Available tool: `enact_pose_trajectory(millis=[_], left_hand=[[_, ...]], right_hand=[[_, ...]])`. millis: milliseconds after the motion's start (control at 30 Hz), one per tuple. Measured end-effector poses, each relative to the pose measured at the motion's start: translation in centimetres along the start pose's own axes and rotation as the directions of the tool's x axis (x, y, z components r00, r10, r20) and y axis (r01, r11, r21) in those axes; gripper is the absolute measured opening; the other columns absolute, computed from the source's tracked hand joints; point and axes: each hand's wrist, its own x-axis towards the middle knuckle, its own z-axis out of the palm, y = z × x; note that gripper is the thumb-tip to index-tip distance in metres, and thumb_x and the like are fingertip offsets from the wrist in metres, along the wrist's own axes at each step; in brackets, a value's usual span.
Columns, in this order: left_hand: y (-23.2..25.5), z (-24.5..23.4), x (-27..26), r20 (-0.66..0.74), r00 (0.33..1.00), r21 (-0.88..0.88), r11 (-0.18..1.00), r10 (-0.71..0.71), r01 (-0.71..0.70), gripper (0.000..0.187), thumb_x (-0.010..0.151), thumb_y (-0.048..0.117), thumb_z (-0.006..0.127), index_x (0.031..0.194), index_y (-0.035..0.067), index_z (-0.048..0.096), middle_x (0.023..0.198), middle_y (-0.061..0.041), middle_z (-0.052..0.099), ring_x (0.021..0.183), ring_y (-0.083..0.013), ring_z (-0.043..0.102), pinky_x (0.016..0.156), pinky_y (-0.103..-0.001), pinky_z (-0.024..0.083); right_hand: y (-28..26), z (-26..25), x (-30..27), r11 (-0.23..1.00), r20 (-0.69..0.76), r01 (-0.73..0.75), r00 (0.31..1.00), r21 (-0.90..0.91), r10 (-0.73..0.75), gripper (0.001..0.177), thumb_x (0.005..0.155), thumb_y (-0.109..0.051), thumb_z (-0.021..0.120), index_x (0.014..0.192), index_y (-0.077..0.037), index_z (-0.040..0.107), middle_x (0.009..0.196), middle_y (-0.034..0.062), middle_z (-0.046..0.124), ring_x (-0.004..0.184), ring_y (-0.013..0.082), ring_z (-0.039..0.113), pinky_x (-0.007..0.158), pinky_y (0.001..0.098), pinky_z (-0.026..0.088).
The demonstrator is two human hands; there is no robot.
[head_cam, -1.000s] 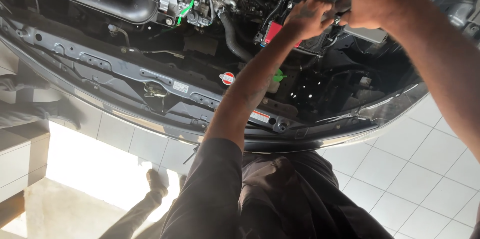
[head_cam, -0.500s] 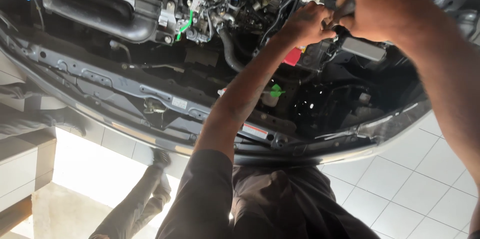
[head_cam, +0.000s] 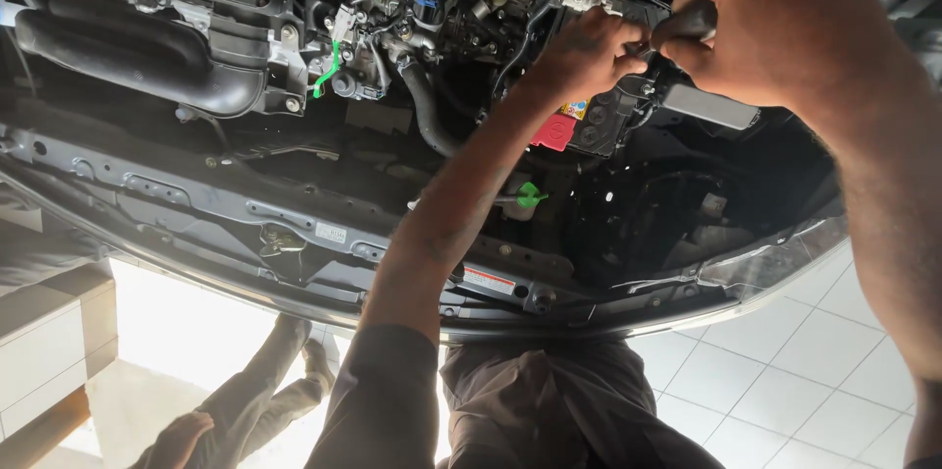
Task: Work on a car engine using a socket wrench and other tools.
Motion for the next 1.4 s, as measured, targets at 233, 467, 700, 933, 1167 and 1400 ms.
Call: enact_pose_trajectory(millis=[233,467,700,933,1167,1400], left_hand=[[0.1,0.1,-0.4,-0.021,0.999,0.019,0.999,0.036,-0.035,0.034,0.082,0.035,0.084,0.109,0.016,0.076,0.088,-0.003,0.077,0.098,-0.0282,0.066,0.093,-0.045,0.050],[0.5,0.0,-0.9,0.025,0.999,-0.008,1.000,-0.022,0.022,0.033,0.084,0.036,0.084,0.110,0.018,0.077,0.091,-0.001,0.076,0.101,-0.0238,0.065,0.094,-0.043,0.052],[-0.7,1.5,-1.1,-0.075,0.997,0.051,0.998,0.027,-0.023,0.037,0.079,0.039,0.085,0.109,0.020,0.077,0.101,-0.005,0.071,0.102,-0.0261,0.064,0.091,-0.043,0.052],[0.4,0.7,-1.1,-0.080,0.993,0.094,0.992,0.086,-0.078,0.044,0.080,0.041,0.084,0.117,0.019,0.073,0.105,-0.005,0.072,0.103,-0.0277,0.065,0.091,-0.046,0.052],[2.9,2.1,-0.5,-0.153,0.962,-0.051,0.971,0.225,-0.235,0.059,0.080,0.024,0.086,0.127,0.001,0.057,0.112,-0.015,0.069,0.104,-0.0292,0.068,0.095,-0.043,0.056],[2.0,3.1,-0.5,-0.182,0.960,-0.098,0.968,0.212,-0.232,0.046,0.089,0.021,0.083,0.124,0.004,0.057,0.105,-0.010,0.070,0.096,-0.0222,0.071,0.086,-0.038,0.060]], right_hand=[[-0.1,1.1,-0.8,0.998,-0.118,0.051,0.992,-0.025,-0.054,0.038,0.088,-0.051,0.075,0.108,-0.020,0.082,0.073,0.0083,0.074,0.067,0.0274,0.074,0.066,0.0391,0.063],[-1.2,0.6,-1.4,0.999,-0.031,0.025,0.999,-0.027,-0.026,0.034,0.092,-0.048,0.074,0.107,-0.018,0.082,0.064,0.0074,0.073,0.058,0.0251,0.072,0.060,0.0368,0.062],[-0.8,1.6,-1.6,0.998,-0.066,0.061,0.996,-0.019,-0.063,0.035,0.091,-0.045,0.075,0.107,-0.015,0.081,0.065,0.0071,0.073,0.056,0.0228,0.073,0.056,0.0349,0.063],[-1.6,1.9,-2.2,1.000,-0.110,0.014,0.994,0.012,-0.012,0.037,0.095,-0.046,0.075,0.113,-0.014,0.080,0.060,0.0094,0.070,0.051,0.0206,0.069,0.055,0.0341,0.062],[-2.4,2.7,-3.5,0.998,-0.138,0.019,0.990,0.064,-0.010,0.037,0.102,-0.044,0.075,0.116,-0.010,0.073,0.072,0.0112,0.071,0.058,0.0196,0.070,0.055,0.0330,0.060],[-4.2,-6.0,-4.4,0.966,-0.431,0.047,0.889,-0.254,-0.157,0.063,0.095,-0.053,0.071,0.139,-0.010,0.060,0.121,0.0102,0.069,0.103,0.0214,0.074,0.079,0.0312,0.064]])
